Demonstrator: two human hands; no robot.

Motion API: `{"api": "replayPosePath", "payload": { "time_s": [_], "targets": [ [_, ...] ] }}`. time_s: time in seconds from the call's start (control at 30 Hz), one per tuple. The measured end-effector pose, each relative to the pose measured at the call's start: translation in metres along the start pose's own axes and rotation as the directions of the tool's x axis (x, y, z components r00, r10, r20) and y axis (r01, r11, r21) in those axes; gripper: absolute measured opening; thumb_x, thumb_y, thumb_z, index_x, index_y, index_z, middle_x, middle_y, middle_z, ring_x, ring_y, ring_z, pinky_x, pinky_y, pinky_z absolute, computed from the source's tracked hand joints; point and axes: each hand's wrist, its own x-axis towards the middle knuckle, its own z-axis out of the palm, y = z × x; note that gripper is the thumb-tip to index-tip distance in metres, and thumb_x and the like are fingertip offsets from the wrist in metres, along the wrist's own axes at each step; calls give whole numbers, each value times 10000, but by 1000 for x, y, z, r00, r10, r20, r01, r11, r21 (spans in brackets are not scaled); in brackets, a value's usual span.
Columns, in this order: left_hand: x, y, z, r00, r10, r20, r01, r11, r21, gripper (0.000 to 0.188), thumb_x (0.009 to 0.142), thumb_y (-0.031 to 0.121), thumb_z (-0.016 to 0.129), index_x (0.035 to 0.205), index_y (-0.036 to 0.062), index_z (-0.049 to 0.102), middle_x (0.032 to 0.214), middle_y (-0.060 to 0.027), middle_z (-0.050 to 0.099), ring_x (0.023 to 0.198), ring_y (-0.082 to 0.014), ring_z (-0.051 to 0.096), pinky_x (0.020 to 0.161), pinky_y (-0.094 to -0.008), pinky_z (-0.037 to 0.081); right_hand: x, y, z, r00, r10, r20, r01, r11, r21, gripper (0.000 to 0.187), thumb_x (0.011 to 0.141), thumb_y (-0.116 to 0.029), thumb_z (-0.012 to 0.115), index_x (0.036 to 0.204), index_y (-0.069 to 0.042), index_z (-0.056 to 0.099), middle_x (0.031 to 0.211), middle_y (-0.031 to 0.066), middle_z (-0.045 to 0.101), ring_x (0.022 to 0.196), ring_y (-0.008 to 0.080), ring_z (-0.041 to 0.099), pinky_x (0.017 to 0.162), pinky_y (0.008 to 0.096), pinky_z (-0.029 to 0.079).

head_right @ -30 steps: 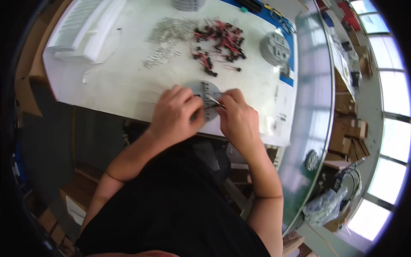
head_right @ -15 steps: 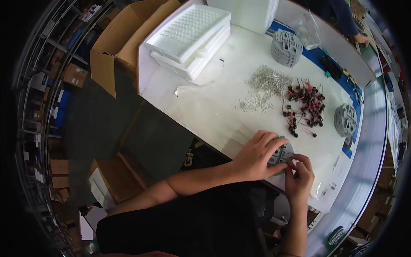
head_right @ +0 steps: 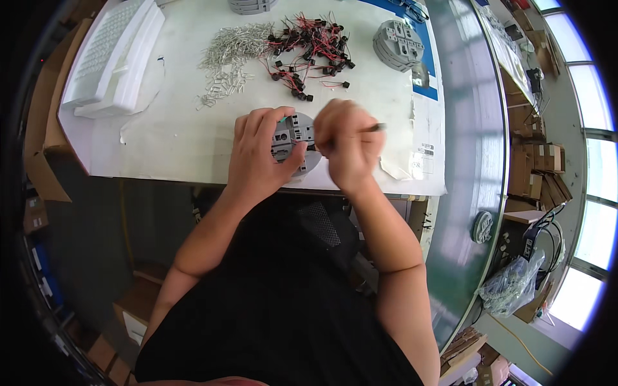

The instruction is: Assemble small electronic components by inserting wires and connectors into a circular base unit.

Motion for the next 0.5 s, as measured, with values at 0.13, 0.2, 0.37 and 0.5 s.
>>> {"api": "replayPosePath", "payload": {
  "time_s": [0.13,0.2,0.37,0.5],
  "targets": [
    [-4,4,1,1000,-24,-4,24,1000,4,572,791,159,825,1325,117,623,1201,-102,617,1122,-344,558,997,-456,478,-6,16,-1,988,-46,146,79,970,-228,513,1172,-325,402,755,-40,493,689,106,558,510,113,407,478,264,322],
    [-5,5,0,1000,-25,-6,25,1000,16,583,787,149,823,1333,121,621,1197,-103,619,1120,-344,559,996,-455,478,-6,16,1,984,-60,165,99,966,-240,508,1172,-322,404,759,-39,497,670,103,546,508,113,402,479,266,322],
    [0,0,0,999,33,12,-34,998,51,591,797,197,840,1332,120,603,1191,-98,602,1114,-350,557,979,-433,490,-4,19,3,983,-90,159,126,964,-233,497,1162,-286,425,744,-29,498,656,81,545,523,116,421,497,272,337],
    [0,1,-7,1000,23,-15,-23,1000,4,513,806,130,824,1288,90,655,1152,-103,656,1091,-330,587,972,-434,497,0,9,-12,995,71,70,-75,996,54,465,1134,-237,498,738,4,536,677,49,572,568,129,487,535,284,391]
  ]
}}
